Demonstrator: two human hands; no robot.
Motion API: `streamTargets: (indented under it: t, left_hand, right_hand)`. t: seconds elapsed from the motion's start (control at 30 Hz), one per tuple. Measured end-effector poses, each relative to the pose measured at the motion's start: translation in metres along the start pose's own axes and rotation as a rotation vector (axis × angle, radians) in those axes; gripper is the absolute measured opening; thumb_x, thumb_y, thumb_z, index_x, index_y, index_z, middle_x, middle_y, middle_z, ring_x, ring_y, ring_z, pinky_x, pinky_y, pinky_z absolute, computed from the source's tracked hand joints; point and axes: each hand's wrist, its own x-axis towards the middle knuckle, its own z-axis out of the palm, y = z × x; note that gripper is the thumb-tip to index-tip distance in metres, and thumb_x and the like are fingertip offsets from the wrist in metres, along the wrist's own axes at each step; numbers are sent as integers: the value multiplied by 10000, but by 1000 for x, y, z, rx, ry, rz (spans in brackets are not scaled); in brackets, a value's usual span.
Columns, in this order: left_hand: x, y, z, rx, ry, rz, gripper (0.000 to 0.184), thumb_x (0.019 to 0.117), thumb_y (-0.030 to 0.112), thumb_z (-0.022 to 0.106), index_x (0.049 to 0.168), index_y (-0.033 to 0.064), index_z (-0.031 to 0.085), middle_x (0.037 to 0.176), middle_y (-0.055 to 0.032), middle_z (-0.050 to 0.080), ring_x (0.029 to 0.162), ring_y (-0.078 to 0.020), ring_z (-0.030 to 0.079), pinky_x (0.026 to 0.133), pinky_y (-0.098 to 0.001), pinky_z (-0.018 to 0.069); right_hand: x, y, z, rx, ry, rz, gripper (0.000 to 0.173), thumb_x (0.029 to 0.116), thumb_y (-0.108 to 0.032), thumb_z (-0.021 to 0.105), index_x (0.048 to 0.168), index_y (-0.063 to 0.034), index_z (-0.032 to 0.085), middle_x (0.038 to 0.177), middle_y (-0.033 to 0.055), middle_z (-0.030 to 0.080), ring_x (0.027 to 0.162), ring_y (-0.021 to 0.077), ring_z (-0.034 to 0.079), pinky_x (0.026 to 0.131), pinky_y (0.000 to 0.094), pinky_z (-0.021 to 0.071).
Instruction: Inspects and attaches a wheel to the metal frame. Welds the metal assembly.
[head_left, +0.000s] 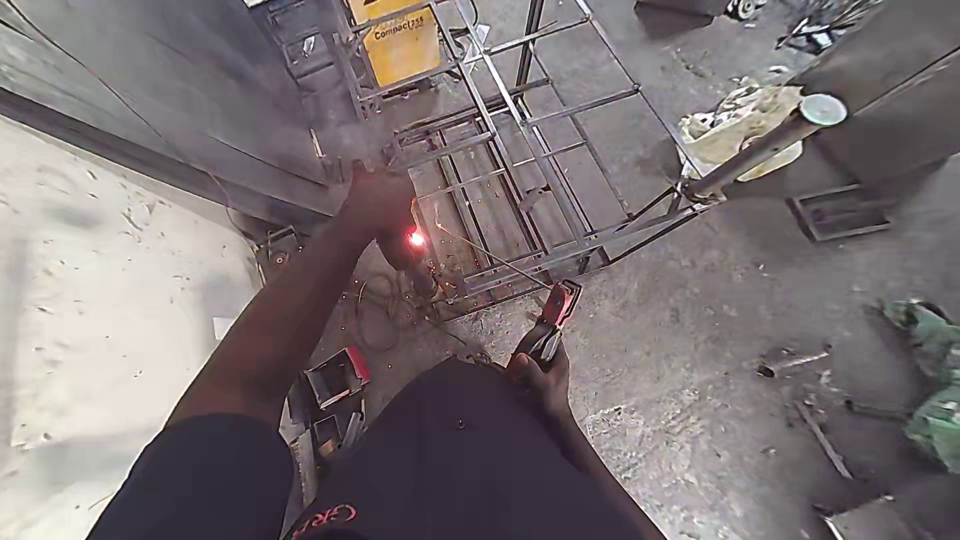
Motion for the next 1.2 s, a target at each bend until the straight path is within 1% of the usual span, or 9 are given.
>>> streamTargets:
  t: [0.13, 0.33, 0.47, 0.57, 0.63, 0.77, 0.9, 1.03, 1.2]
  left_hand:
    - [1, 0, -1, 4, 7, 6, 500, 684, 542, 817, 964, 139, 723, 1129, -153, 704, 1172, -411, 611, 1018, -771, 336]
    - [2, -2, -2, 7, -25, 15, 471, 724, 573, 806, 976, 179, 752, 1183, -142, 697, 1237, -427, 578, 1061, -819, 269]
    - [-3, -1, -2, 1, -1, 34, 440, 738, 556, 781, 943, 168, 736, 1108, -146, 711, 1132, -425, 627, 982, -792, 348]
    - [-8, -21, -2, -247, 67, 82, 445, 802, 540, 748, 1073, 187, 733, 1212, -139, 684, 1170, -410, 611, 975, -772, 374]
    - [-18, -47, -2, -542, 255, 83, 531, 902, 577, 664, 1215, 150, 707, 1290, -166, 652, 1213, -380, 612, 999, -698, 454]
    - [-59, -85, 27, -934, 533, -159, 335, 1039, 329, 576, 1212, 60, 678, 1154, -159, 694, 1010, -285, 692, 927, -542, 547]
    - [-72, -82, 97, -1128, 439, -274, 326, 1062, 264, 521, 1257, 31, 640, 1122, -187, 698, 983, -315, 698, 924, -558, 553]
    - [-66, -45, 147, -1285, 311, -294, 340, 1080, 292, 500, 1277, 48, 632, 1149, -179, 695, 1011, -311, 705, 936, -552, 562]
    - [-64, -13, 160, -1494, 452, -320, 288, 1086, 233, 507, 1225, 17, 635, 1100, -166, 708, 949, -262, 723, 892, -493, 597]
  right_hand:
    - [2, 0, -3, -1, 5, -5, 890, 685, -498, 878, 1283, 23, 474, 889, 27, 681, 699, 89, 679, 635, 284, 609]
    - [7, 7, -10, 12, -2, -37, 925, 681, -509, 898, 1305, 26, 475, 935, 45, 698, 749, 111, 700, 675, 304, 625]
    - [8, 3, -11, -31, 2, -16, 922, 670, -520, 888, 1300, 18, 481, 913, 30, 690, 717, 91, 687, 642, 283, 614]
    - [10, -2, -11, -60, 2, -12, 941, 662, -552, 882, 1302, 11, 484, 893, 32, 688, 684, 105, 683, 609, 304, 614]
    - [13, -5, -12, -43, 12, -21, 948, 646, -563, 888, 1290, 5, 487, 876, 38, 685, 665, 123, 682, 598, 322, 615]
    - [18, -10, -15, -13, 29, -20, 983, 627, -598, 889, 1308, -31, 465, 863, 28, 673, 650, 126, 675, 586, 337, 613]
    - [20, -18, -9, 15, 15, -27, 949, 631, -580, 888, 1290, -55, 452, 797, 22, 655, 563, 137, 643, 500, 343, 585]
    - [15, -21, -1, 37, -9, -88, 895, 644, -525, 898, 1265, -49, 463, 838, 7, 672, 635, 116, 671, 574, 322, 608]
    - [-2, -18, 4, 50, -34, -137, 864, 642, -487, 925, 1256, -67, 485, 877, -12, 684, 687, 94, 683, 623, 294, 614]
